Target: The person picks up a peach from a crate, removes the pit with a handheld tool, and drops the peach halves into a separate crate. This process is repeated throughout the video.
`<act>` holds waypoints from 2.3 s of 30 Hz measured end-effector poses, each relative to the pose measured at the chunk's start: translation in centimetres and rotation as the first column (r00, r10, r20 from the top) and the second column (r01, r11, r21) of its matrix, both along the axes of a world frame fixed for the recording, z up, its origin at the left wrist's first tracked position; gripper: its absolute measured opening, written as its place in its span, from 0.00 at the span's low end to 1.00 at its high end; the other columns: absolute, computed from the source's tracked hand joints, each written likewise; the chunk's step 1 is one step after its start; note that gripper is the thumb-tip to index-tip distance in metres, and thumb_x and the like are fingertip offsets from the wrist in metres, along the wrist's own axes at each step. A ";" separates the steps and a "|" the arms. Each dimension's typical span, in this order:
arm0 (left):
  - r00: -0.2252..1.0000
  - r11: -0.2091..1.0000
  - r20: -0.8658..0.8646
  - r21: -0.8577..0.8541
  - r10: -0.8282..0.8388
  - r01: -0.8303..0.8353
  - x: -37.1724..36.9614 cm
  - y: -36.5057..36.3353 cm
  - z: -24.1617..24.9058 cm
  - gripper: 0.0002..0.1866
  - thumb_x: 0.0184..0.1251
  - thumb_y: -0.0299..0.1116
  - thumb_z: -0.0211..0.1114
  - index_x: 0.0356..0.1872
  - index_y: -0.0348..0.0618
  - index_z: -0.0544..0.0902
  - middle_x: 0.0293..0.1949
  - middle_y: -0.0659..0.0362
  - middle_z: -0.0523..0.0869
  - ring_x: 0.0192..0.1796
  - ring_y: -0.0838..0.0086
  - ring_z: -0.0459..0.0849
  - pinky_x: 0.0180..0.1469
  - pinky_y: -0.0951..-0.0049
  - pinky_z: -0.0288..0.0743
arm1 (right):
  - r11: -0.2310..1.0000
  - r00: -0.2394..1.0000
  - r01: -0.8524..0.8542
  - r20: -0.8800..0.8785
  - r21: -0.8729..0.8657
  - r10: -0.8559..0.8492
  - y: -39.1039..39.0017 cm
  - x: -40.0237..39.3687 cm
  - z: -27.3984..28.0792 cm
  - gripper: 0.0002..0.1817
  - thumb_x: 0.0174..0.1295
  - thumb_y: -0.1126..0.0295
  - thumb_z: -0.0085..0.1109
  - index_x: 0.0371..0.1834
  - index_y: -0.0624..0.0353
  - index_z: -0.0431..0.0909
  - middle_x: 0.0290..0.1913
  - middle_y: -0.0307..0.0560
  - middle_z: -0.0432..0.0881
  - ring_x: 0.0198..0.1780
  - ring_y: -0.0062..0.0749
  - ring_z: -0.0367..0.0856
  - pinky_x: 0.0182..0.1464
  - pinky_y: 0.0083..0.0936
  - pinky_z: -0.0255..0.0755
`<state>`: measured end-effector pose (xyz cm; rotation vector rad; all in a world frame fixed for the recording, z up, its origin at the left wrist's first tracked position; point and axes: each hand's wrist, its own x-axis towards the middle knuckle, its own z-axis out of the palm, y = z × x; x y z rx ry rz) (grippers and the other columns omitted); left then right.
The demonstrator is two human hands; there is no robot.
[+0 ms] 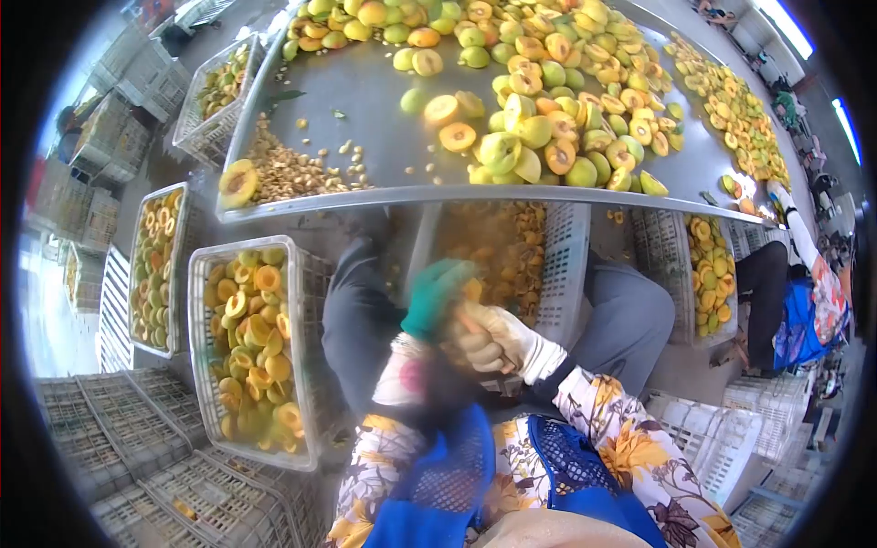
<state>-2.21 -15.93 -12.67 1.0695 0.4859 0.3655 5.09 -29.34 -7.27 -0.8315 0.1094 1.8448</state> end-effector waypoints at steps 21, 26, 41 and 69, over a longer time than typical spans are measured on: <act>0.734 -0.142 -0.317 0.861 0.601 0.488 -8.8 15.2 15.7 0.13 0.49 0.40 0.71 0.36 0.49 0.86 0.46 0.50 0.83 0.53 0.51 0.79 0.50 0.58 0.75 | 0.830 -0.482 -0.233 0.801 -0.507 0.354 -7.2 3.5 -10.7 0.17 0.66 0.55 0.44 0.42 0.50 0.81 0.35 0.55 0.85 0.36 0.51 0.84 0.36 0.46 0.77; 0.757 0.087 -0.427 0.891 0.495 0.446 13.4 17.8 12.6 0.21 0.62 0.42 0.62 0.57 0.53 0.78 0.58 0.51 0.78 0.59 0.53 0.76 0.62 0.57 0.68 | 0.956 -0.368 -0.130 0.908 -0.265 0.201 -5.0 3.4 -7.2 0.18 0.67 0.56 0.48 0.33 0.60 0.79 0.30 0.58 0.83 0.31 0.53 0.82 0.34 0.45 0.75; 0.997 0.992 -0.074 0.121 0.032 -0.023 6.6 15.8 13.9 0.21 0.63 0.44 0.60 0.50 0.39 0.79 0.35 0.54 0.84 0.27 0.70 0.81 0.22 0.76 0.74 | 0.998 -0.197 -0.054 0.979 0.040 -0.050 -6.1 4.7 -7.3 0.17 0.72 0.59 0.45 0.37 0.64 0.72 0.25 0.59 0.80 0.28 0.54 0.82 0.27 0.39 0.73; 0.910 0.787 0.201 0.458 0.362 -0.414 -1.3 -5.0 9.1 0.21 0.77 0.46 0.46 0.52 0.38 0.75 0.44 0.60 0.79 0.46 0.77 0.75 0.53 0.75 0.70 | 0.916 -0.224 0.044 0.897 0.399 -0.380 0.4 -1.0 8.1 0.13 0.58 0.72 0.60 0.46 0.64 0.78 0.37 0.61 0.82 0.39 0.56 0.82 0.39 0.38 0.75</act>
